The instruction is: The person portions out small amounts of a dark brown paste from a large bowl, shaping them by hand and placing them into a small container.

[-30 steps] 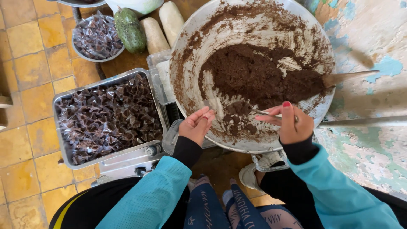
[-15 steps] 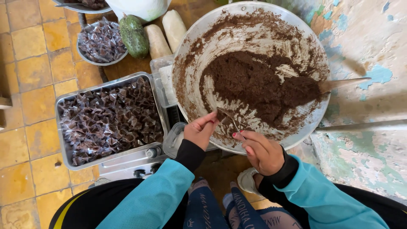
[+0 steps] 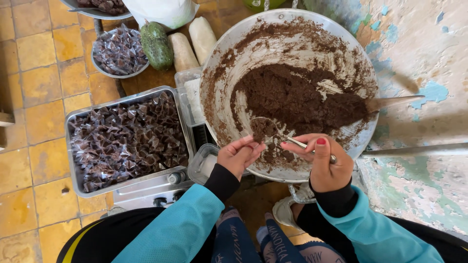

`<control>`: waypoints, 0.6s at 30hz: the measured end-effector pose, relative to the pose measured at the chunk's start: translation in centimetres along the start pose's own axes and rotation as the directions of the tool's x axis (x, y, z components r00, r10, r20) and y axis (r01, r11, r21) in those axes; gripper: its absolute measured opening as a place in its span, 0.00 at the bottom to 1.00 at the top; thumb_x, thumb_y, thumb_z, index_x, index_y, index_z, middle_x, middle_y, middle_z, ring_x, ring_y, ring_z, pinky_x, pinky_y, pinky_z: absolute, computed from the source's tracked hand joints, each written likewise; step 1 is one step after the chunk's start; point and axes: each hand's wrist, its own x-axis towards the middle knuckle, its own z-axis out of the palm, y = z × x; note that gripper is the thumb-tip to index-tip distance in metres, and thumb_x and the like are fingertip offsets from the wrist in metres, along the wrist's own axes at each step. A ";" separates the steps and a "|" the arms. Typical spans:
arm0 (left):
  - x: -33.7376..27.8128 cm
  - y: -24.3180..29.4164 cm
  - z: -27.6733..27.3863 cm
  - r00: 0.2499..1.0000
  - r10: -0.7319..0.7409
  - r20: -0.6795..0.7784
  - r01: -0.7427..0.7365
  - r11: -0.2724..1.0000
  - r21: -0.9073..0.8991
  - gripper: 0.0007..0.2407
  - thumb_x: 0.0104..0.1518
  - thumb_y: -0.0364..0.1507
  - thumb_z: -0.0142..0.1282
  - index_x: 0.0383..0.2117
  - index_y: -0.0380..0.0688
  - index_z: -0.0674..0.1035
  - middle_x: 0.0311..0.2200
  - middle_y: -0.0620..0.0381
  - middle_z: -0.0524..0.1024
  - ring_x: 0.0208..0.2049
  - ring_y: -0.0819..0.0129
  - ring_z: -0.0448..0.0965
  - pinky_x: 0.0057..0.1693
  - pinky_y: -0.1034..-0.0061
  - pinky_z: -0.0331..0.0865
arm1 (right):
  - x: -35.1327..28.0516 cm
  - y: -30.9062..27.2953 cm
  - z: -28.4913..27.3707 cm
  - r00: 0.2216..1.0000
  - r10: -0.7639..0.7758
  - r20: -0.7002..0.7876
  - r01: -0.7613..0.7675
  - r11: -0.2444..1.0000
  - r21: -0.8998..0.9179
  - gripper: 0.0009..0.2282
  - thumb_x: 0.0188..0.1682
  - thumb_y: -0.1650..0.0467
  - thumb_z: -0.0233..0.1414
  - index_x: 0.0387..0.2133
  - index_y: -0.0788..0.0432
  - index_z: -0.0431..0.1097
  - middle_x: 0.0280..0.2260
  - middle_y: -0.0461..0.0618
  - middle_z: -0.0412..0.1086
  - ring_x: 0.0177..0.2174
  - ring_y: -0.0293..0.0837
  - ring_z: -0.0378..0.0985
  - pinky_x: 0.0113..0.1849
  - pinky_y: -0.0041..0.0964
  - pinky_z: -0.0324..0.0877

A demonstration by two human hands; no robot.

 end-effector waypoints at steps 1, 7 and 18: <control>-0.1 0.1 0.2 1.000 0.000 0.000 0.000 1.000 0.000 0.12 0.62 0.17 0.49 0.51 0.31 0.76 0.44 0.48 0.79 0.53 0.53 0.82 0.54 0.70 0.79 | 0.1 -0.2 0.0 1.000 0.007 -0.002 -0.007 1.000 0.029 0.17 0.64 0.67 0.37 0.31 0.69 0.62 0.43 0.65 0.71 0.43 0.64 0.84 0.45 0.54 0.84; -0.1 0.0 -0.1 0.998 0.010 0.067 -0.004 0.996 -0.090 0.09 0.64 0.17 0.49 0.49 0.26 0.75 0.44 0.46 0.79 0.54 0.53 0.82 0.58 0.69 0.81 | 1.0 -2.3 -0.9 0.994 -0.104 0.023 0.105 0.993 -0.047 0.17 0.66 0.69 0.39 0.30 0.70 0.63 0.39 0.66 0.74 0.40 0.61 0.85 0.41 0.49 0.86; 0.5 -0.2 -0.6 0.990 0.121 0.068 -0.129 0.981 0.147 0.17 0.63 0.17 0.50 0.58 0.27 0.72 0.44 0.47 0.80 0.52 0.57 0.83 0.44 0.79 0.80 | 1.9 -6.4 -1.1 0.889 -0.231 0.396 0.438 0.680 -0.588 0.05 0.47 0.72 0.61 0.35 0.61 0.80 0.38 0.53 0.79 0.35 0.45 0.85 0.33 0.34 0.78</control>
